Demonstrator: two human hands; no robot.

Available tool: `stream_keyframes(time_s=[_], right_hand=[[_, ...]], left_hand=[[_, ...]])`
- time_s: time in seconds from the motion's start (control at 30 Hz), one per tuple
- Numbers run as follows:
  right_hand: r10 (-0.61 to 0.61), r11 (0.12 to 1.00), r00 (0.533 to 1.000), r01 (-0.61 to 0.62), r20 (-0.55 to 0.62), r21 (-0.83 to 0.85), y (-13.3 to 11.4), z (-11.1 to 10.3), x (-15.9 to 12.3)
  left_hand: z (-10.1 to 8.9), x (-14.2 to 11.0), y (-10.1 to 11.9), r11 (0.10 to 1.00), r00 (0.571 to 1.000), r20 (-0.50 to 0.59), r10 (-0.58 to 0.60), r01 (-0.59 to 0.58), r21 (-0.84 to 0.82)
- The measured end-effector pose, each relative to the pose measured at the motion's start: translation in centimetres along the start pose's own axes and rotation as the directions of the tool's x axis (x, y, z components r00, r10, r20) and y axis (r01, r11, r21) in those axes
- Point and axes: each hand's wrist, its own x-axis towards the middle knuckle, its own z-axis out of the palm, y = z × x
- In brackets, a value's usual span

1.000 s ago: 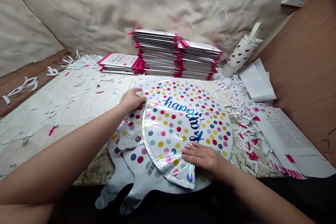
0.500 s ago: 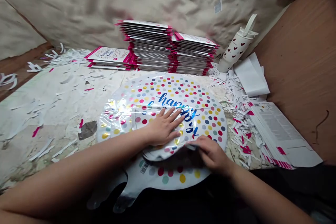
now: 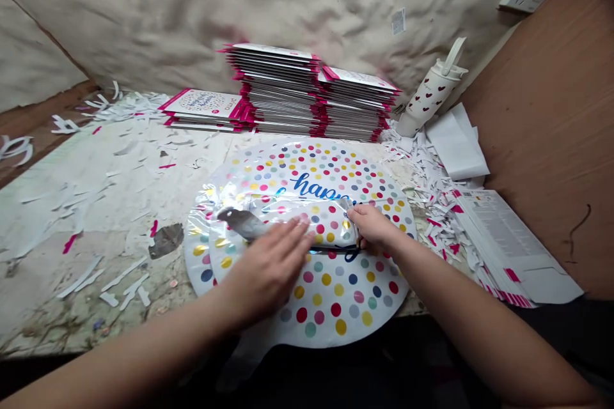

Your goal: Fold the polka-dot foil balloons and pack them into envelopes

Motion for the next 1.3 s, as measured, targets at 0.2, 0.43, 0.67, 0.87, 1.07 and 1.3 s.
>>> stream_keyframes(time_s=[0.2,0.43,0.67,0.87,1.07,1.3], right_hand=[[-0.281,0.923,0.899,0.157,-0.337,-0.350,-0.6,0.8,-3.5],[-0.799,0.348,0.599,0.522,0.044,-0.778,1.7,4.9,-4.7],[-0.991,0.094,0.133,0.743,0.009,-0.663,3.3,4.0,-7.7],[-0.738,0.673,0.589,0.612,-0.328,-0.415,6.8,4.0,-5.6],[-0.956,0.139,0.233,0.895,0.179,-0.423,6.0,3.5,-4.7],[-0.690,0.708,0.709,0.703,0.148,-0.067,3.6,2.3,-4.2]], left_hand=[[3.6,-0.5,2.0,0.985,0.934,0.311,-0.173,0.169,0.042],[3.0,-0.7,1.4,0.985,0.924,0.352,-0.152,0.170,-0.022],[2.2,0.5,1.3,0.968,0.899,0.371,-0.231,0.250,-0.003],[2.9,-0.9,0.3,0.977,0.946,0.322,-0.024,0.090,-0.193],[3.2,-1.9,0.3,0.960,0.927,0.316,0.201,-0.121,-0.254],[1.3,-2.2,0.1,0.836,0.961,0.237,-0.145,0.247,-0.490]])
